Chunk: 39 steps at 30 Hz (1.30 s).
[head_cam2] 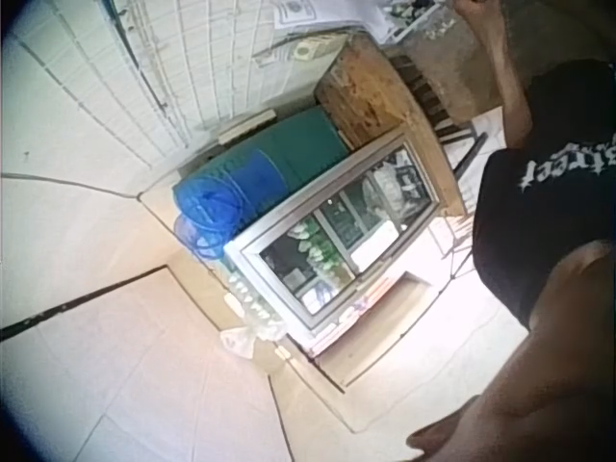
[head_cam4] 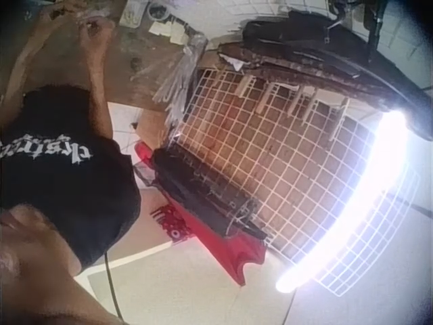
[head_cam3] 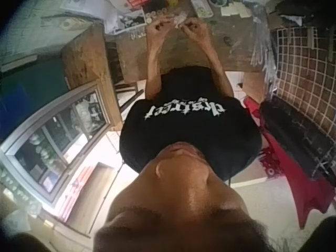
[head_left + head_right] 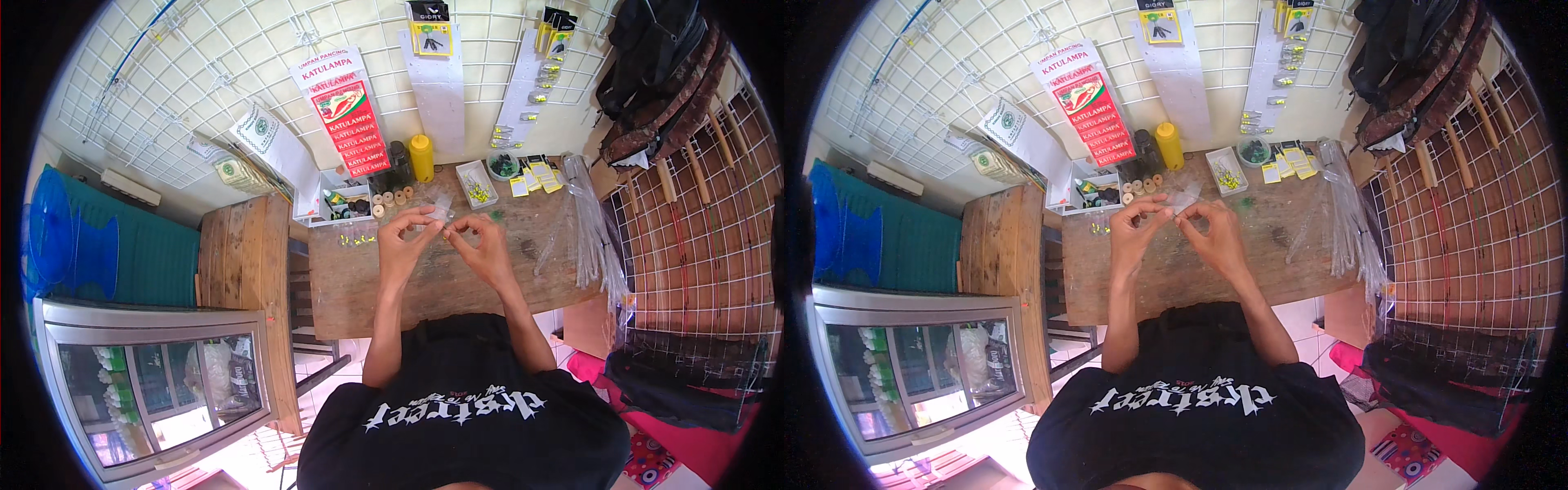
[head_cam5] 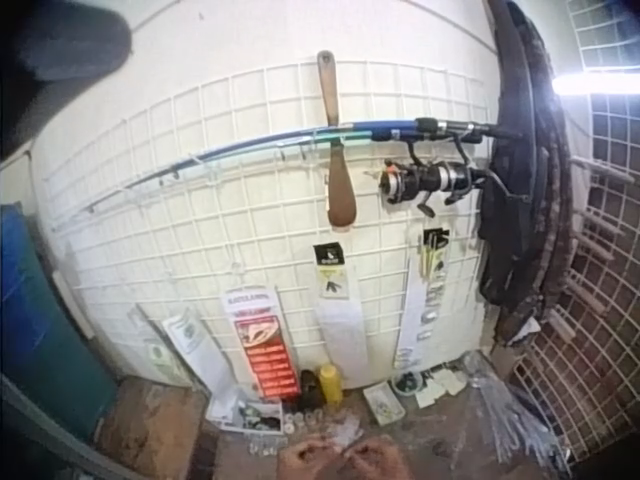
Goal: Assembling a fishing rig by threading beads and a hook onto a fishing line.
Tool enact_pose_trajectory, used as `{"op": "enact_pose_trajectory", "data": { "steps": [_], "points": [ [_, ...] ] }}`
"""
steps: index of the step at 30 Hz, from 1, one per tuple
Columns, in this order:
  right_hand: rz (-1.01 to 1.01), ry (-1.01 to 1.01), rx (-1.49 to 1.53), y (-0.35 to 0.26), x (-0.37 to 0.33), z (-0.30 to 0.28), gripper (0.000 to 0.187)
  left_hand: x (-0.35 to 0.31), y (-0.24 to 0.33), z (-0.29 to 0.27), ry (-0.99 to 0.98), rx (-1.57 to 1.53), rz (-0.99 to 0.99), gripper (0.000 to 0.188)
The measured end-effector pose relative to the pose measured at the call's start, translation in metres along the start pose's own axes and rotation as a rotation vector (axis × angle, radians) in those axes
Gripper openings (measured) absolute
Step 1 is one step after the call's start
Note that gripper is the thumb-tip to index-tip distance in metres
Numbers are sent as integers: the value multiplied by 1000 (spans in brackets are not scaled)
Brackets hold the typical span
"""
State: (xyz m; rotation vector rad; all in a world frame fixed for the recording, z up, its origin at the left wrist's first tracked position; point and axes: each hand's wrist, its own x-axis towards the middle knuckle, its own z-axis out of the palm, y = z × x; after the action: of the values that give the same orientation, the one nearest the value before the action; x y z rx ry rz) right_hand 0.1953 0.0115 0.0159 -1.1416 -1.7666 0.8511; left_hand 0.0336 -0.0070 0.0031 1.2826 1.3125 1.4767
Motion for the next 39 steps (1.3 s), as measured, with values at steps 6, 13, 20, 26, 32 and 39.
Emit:
{"op": "enact_pose_trajectory", "data": {
  "steps": [6,13,20,26,32,39],
  "points": [
    [5,29,7,0,1,1,11,3,15,4,37,131,-52,15],
    [74,19,103,11,0,4,12,6,-4,7,200,-199,-55,17],
    [124,35,46,44,-6,9,14,13,-59,-1,113,-25,-141,21],
    [411,60,160,118,-25,11,15,31,-158,-19,250,217,-208,25],
    [465,74,264,165,-46,30,15,44,-223,-10,94,589,-227,33],
    [542,35,310,157,-47,27,15,58,-207,21,118,420,-164,30]
  ]
}}
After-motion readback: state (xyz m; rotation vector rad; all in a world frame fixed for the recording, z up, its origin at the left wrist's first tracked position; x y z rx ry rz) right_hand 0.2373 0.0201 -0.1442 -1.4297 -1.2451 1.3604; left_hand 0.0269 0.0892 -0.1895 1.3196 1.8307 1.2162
